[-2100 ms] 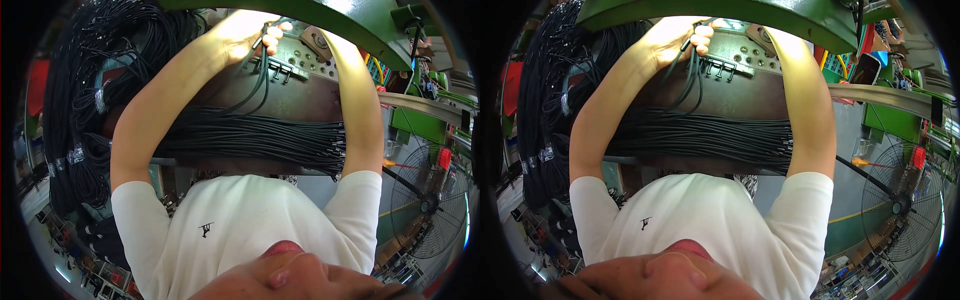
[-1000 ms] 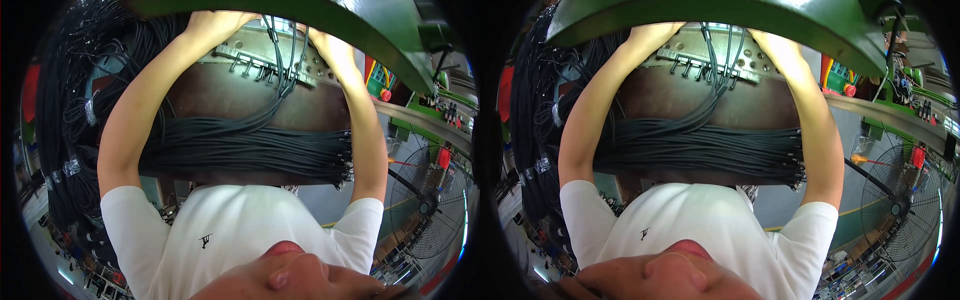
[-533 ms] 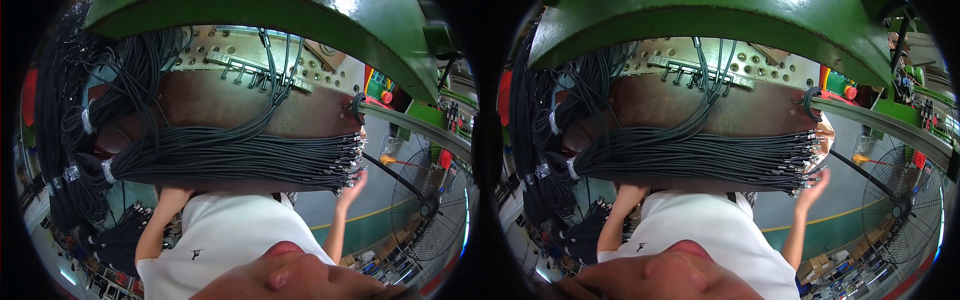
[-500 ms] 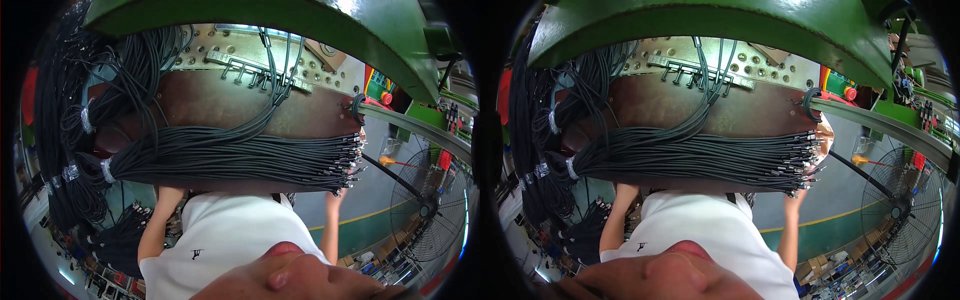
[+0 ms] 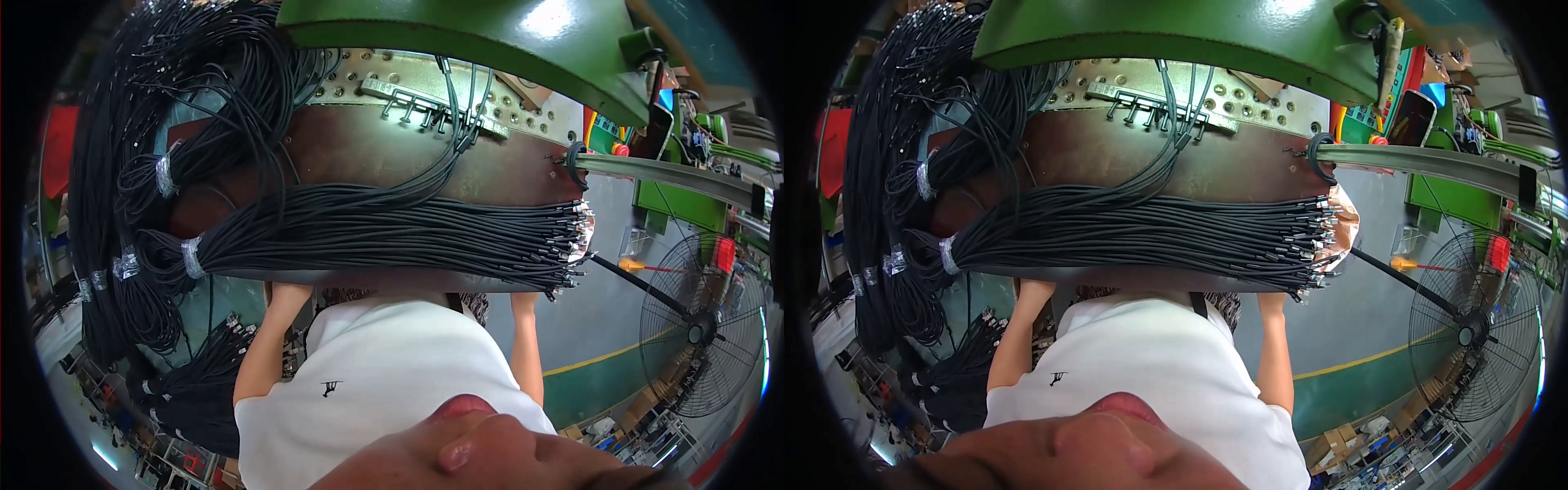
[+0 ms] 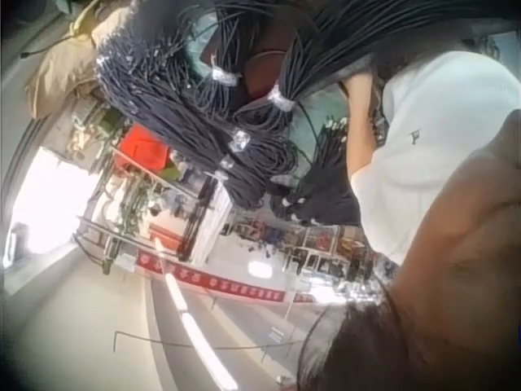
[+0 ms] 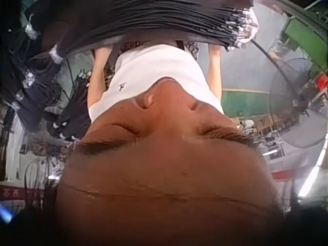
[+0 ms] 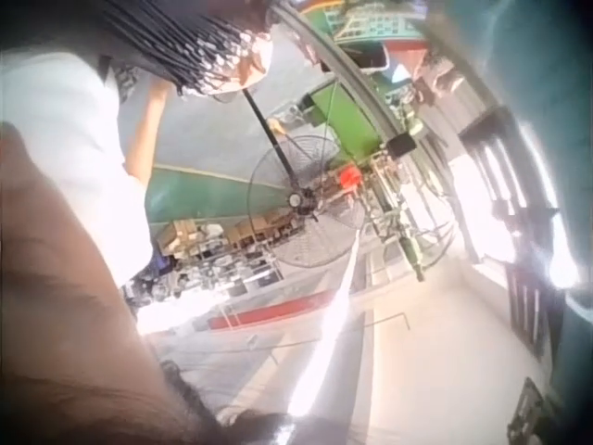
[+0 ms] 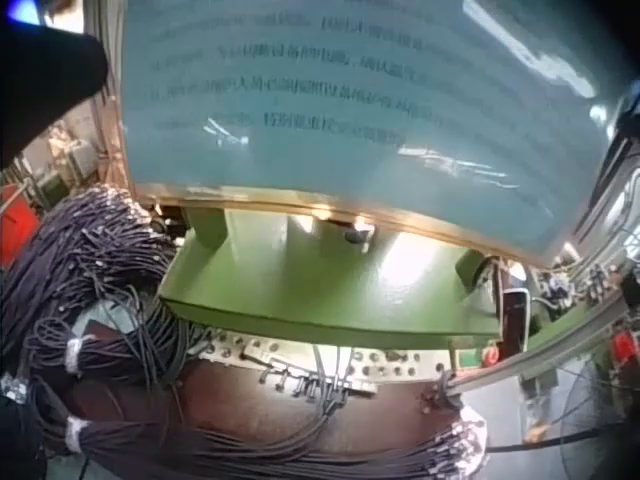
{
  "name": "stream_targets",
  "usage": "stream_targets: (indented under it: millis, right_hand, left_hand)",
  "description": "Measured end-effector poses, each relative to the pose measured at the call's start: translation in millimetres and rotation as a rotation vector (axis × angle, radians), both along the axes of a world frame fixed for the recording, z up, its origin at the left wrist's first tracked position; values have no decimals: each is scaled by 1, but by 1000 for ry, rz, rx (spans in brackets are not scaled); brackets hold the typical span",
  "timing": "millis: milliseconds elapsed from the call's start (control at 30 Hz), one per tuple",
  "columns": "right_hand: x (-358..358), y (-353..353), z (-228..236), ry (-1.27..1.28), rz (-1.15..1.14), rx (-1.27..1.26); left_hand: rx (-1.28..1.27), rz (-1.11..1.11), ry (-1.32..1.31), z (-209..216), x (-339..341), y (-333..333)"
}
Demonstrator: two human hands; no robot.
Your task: Plugging multiple black cables into a testing board and removing them sequentially.
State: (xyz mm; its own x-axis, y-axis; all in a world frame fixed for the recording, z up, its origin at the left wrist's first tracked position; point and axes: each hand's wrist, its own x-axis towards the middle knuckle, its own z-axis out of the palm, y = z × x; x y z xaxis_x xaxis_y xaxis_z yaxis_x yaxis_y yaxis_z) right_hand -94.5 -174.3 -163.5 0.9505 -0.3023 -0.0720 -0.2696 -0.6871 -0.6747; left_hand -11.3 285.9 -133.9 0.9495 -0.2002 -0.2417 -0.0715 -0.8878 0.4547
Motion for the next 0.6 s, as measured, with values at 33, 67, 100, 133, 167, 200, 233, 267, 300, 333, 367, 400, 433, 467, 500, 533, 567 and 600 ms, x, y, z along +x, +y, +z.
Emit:
stream_targets:
  millis: [33,67,100,133,167,200,233,267,300,333,367,400,433,467,500,533,567,600]
  right_hand:
    - [3,4,1,-34,-45,55]
    - [6,8,1,-67,-90,111]
    - [9,11,-3,-129,-114,167]
    - [8,7,-8,-135,-109,172]
    - [3,0,-13,-95,-11,51]
    - [-1,-6,-18,-53,86,-68]
    - [-2,-6,-18,-77,58,-66]
    - [-4,-9,-16,-79,45,-76]
    - [1,-5,-14,-99,43,-33]
    - [7,0,-12,-118,41,10]
    - [12,7,-9,-225,10,-38]
    - [5,-3,-15,-226,7,-43]
    - [-8,-23,-25,-158,79,-158]
    - [-15,-43,-30,-92,159,-269]
    - [-8,-61,-10,-160,177,-265]
    - [7,-77,25,-231,201,-254]
    - [14,-91,56,-120,-160,14]
    - [31,-106,74,-407,-381,53]
  left_hand:
    - [-21,12,-28,-4,-3,1]
    - [-43,24,-56,-5,-5,3]
    - [-40,28,-63,-7,-8,6]
    - [24,-6,-93,-7,-10,8]
    - [78,-50,-121,-7,-9,7]
    - [74,-54,-125,-6,-7,5]
    - [125,-85,-89,-5,-1,3]
    - [177,-117,-55,-5,5,0]
    - [186,-106,-57,-7,2,3]
    - [174,-74,-64,-12,-1,7]
    - [161,-43,-72,-14,-4,8]
    - [156,-47,-73,1,1,-1]
    - [137,-125,44,34,10,-16]
    - [119,-194,160,65,17,-26]
    - [122,-181,157,85,20,-29]
    - [-19,-353,475,105,24,-31]
    - [-172,-537,791,122,32,-34]
    - [-178,-538,783,136,42,-39]
